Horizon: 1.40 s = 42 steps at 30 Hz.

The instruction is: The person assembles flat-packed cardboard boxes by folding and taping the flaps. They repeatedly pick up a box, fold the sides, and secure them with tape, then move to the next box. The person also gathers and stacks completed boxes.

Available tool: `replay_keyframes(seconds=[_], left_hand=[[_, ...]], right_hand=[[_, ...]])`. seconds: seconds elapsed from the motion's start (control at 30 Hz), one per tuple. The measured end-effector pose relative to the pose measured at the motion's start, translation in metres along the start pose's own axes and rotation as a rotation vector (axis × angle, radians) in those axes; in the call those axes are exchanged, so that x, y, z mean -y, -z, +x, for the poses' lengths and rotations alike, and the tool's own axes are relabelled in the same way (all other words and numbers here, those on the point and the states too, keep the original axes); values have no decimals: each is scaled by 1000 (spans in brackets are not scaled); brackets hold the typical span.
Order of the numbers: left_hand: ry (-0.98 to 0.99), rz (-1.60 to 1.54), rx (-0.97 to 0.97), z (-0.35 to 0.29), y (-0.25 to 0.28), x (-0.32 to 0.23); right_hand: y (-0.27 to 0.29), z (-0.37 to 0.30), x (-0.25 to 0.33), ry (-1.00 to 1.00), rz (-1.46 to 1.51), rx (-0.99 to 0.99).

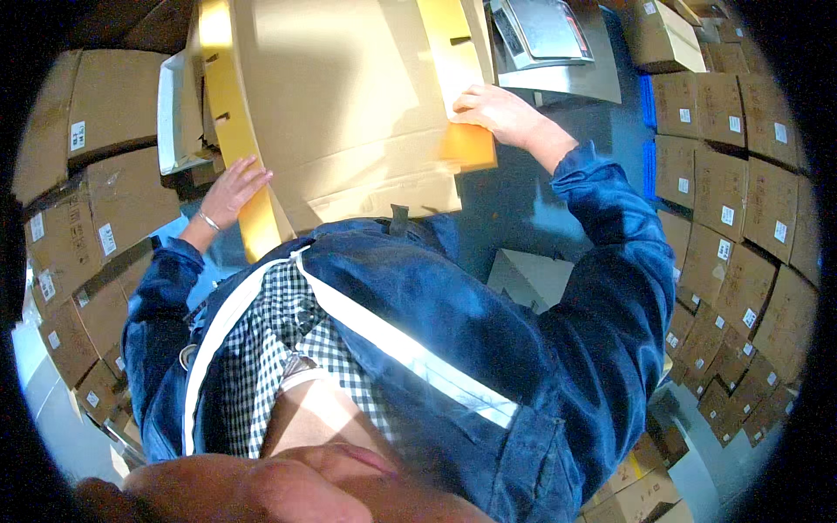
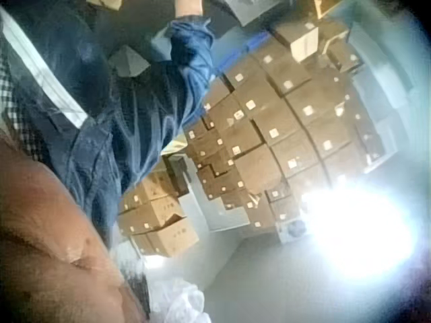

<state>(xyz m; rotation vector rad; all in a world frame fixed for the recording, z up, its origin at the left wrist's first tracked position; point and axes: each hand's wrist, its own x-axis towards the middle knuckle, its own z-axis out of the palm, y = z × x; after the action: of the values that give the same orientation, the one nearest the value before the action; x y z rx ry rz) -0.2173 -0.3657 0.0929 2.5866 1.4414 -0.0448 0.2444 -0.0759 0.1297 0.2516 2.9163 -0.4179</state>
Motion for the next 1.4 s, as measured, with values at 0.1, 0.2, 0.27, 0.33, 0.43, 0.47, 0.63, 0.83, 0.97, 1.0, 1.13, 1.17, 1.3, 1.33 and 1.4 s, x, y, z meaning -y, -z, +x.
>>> replay_keyframes(seconds=[0.1, 0.2, 0.27, 0.33, 0.43, 0.47, 0.63, 0.83, 0.97, 1.0, 1.13, 1.17, 1.3, 1.33, 1.4], left_hand=[[125, -108, 262, 23, 49, 18], [334, -237, 226, 38, 57, 46], [495, -284, 117, 72, 62, 55], [537, -360, -43, 92, 29, 75], [745, -378, -329, 129, 12, 46], [691, -331, -468, 128, 1, 42], [567, -33, -480, 139, -7, 19], [724, -14, -36, 147, -7, 40], [632, -41, -116, 143, -23, 48], [583, -54, -128, 138, -26, 56], [651, -61, -58, 143, -23, 53], [610, -41, -182, 137, -38, 56], [631, -55, -123, 144, -18, 37], [634, -73, -129, 145, -16, 38], [635, -115, -146, 150, -11, 36]], right_hand=[[13, 30, 5, -135, 131, 192], [4, 63, -1, -359, 571, -50], [-4, 84, -19, -451, 594, -167], [-14, 112, -35, -457, 711, -350], [-9, 145, -22, -571, 393, -476], [-3, 154, -13, -600, 319, -417], [-9, 165, 12, -680, 206, -339], [0, 176, 14, -611, 216, -426], [0, 179, 28, -589, 152, -497], [-1, 192, 33, -631, 132, -436], [-7, 202, 38, -587, 39, -257], [-6, 205, 40, -633, 60, -235], [-9, 205, 37, -643, 41, -122], [-8, 205, 38, -587, 13, -92], [-16, 208, 38, -565, 3, -104]])
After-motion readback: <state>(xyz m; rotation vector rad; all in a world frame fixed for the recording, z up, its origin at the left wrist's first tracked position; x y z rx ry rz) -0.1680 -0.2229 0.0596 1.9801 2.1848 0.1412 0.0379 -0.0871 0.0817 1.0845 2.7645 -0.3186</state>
